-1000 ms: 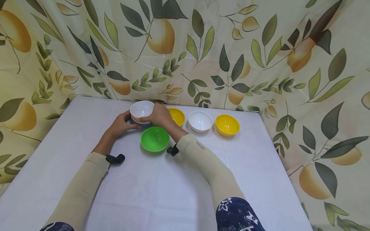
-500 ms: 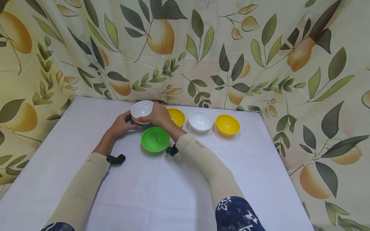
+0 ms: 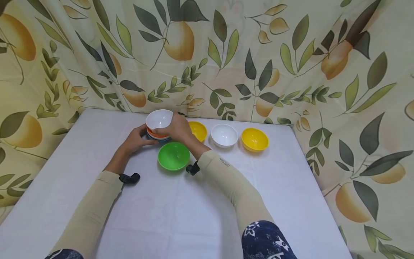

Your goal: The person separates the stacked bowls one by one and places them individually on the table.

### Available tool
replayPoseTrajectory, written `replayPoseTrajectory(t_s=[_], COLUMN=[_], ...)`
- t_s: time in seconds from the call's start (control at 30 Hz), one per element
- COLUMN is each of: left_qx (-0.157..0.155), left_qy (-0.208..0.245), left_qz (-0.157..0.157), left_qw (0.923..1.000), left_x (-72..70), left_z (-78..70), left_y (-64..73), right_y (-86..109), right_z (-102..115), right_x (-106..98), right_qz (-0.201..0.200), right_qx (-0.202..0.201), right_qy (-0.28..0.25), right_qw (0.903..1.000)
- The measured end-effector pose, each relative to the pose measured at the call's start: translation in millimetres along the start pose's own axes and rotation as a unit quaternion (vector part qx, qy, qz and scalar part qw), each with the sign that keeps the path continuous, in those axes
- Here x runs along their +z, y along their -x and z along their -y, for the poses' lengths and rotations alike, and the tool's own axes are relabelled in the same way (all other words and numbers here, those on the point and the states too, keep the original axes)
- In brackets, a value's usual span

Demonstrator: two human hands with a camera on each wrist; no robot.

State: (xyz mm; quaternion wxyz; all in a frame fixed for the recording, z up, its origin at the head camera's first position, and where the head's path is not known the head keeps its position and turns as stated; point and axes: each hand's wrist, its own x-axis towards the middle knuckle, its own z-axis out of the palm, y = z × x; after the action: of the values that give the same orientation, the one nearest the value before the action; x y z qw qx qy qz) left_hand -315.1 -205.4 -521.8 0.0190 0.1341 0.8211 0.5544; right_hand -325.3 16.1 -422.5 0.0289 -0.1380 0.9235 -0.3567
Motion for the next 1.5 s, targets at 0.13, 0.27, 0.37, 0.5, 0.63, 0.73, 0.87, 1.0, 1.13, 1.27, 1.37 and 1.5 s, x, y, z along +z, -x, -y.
replayPoseTrajectory(t_s=[0.13,0.27,0.37,0.5,0.63,0.73,0.87,1.0,1.13,1.27,1.37,1.5], left_qx=[-0.006,-0.006,0.0,0.0,-0.005,-0.007,-0.012,-0.019,-0.021,-0.023,-0.025,-0.03], left_qy=[-0.006,-0.004,0.001,0.004,0.003,0.004,0.003,-0.006,-0.006,-0.005,-0.006,-0.01], left_qz=[0.002,0.002,0.003,0.001,0.003,0.004,0.003,-0.001,-0.002,0.0,0.001,0.001], left_qw=[1.0,1.0,1.0,1.0,1.0,1.0,0.9999,0.9998,0.9998,0.9997,0.9997,0.9995], left_x=[-0.6,0.1,0.7,0.4,0.1,-0.4,-0.4,0.8,2.0,2.5,2.3,1.9], left_z=[-0.3,-0.1,-0.2,-0.7,-2.7,-4.7,-4.4,-2.3,-1.3,-2.2,-4.3,-3.6], left_y=[0.9,0.6,-0.1,-0.3,0.2,0.7,0.1,-0.9,-0.8,0.3,1.0,0.2], right_y=[2.5,5.9,8.8,14.1,22.6,29.5,38.3,48.4,59.8,71.6,79.2,88.6], right_z=[1.7,2.5,2.3,3.0,4.9,7.0,7.8,6.6,3.9,-1.3,-5.7,-10.4], right_x=[-2.6,-6.9,-10.3,-14.9,-21.4,-27.6,-35.5,-42.5,-48.3,-53.6,-56.8,-60.8], right_qz=[-0.01,-0.014,-0.012,-0.012,-0.012,-0.012,-0.015,-0.018,-0.024,-0.031,-0.036,-0.036], right_qx=[-0.012,-0.021,-0.024,-0.025,-0.019,-0.018,-0.024,-0.026,-0.017,-0.01,-0.014,-0.02], right_qy=[-0.021,-0.029,-0.033,-0.042,-0.053,-0.056,-0.055,-0.055,-0.058,-0.062,-0.064,-0.076], right_qw=[0.9996,0.9993,0.9991,0.9987,0.9983,0.9982,0.9981,0.9979,0.9979,0.9976,0.9972,0.9963])
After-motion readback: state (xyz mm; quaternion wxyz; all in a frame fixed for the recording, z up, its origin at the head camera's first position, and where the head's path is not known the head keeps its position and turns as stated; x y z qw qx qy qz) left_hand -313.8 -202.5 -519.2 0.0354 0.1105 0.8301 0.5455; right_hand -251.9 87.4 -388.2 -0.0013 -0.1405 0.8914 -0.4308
